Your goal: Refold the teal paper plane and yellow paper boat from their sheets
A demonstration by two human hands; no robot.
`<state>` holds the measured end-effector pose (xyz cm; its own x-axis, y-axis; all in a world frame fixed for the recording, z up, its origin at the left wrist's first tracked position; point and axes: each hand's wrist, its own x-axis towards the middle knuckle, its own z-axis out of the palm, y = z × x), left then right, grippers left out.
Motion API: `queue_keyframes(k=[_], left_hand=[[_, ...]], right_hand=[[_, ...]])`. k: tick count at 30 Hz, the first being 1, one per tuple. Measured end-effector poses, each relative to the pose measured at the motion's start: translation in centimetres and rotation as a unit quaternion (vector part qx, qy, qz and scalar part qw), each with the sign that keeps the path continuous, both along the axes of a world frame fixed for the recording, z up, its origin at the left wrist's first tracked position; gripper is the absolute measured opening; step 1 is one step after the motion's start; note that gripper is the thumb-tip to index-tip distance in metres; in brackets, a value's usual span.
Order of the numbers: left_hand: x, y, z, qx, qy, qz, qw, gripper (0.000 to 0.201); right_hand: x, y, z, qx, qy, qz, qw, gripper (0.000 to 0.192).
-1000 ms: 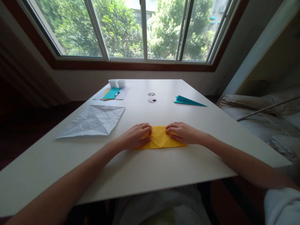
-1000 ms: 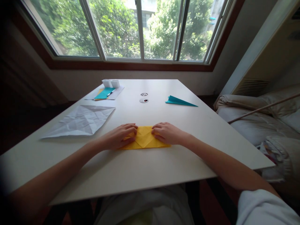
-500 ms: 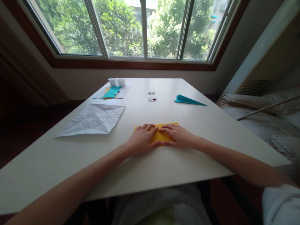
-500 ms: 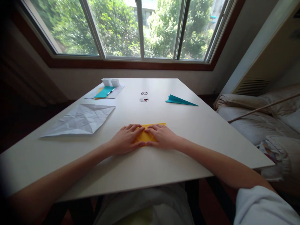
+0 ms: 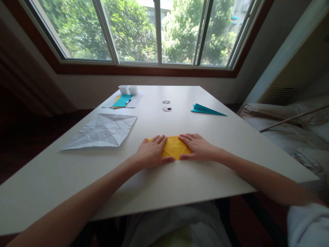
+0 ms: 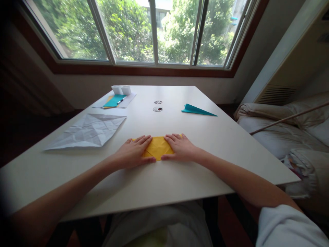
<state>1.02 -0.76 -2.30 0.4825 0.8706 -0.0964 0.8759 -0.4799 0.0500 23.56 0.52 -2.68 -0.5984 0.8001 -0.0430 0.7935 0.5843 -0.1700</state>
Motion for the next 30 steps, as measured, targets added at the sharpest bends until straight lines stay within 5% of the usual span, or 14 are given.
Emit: queue_keyframes(k=[18, 25, 30], left_hand=[[-3.2, -0.1, 3.0, -0.063, 0.118, 0.08, 0.988, 0.095], [-3.6, 0.2, 2.9, -0.062, 0.115, 0.064, 0.989, 0.095], [-4.4, 0.9, 2.4, -0.057, 0.102, 0.052, 0.992, 0.104]], right_hand=[[4.4, 1.0, 2.1, -0.083, -0.086, -0.058, 0.991, 0.106], [4.8, 1.2, 1.9, -0.087, -0.09, -0.041, 0.991, 0.112], [5.0, 1.4, 2.1, -0.085, -0.036, 0.031, 0.995, 0.113]])
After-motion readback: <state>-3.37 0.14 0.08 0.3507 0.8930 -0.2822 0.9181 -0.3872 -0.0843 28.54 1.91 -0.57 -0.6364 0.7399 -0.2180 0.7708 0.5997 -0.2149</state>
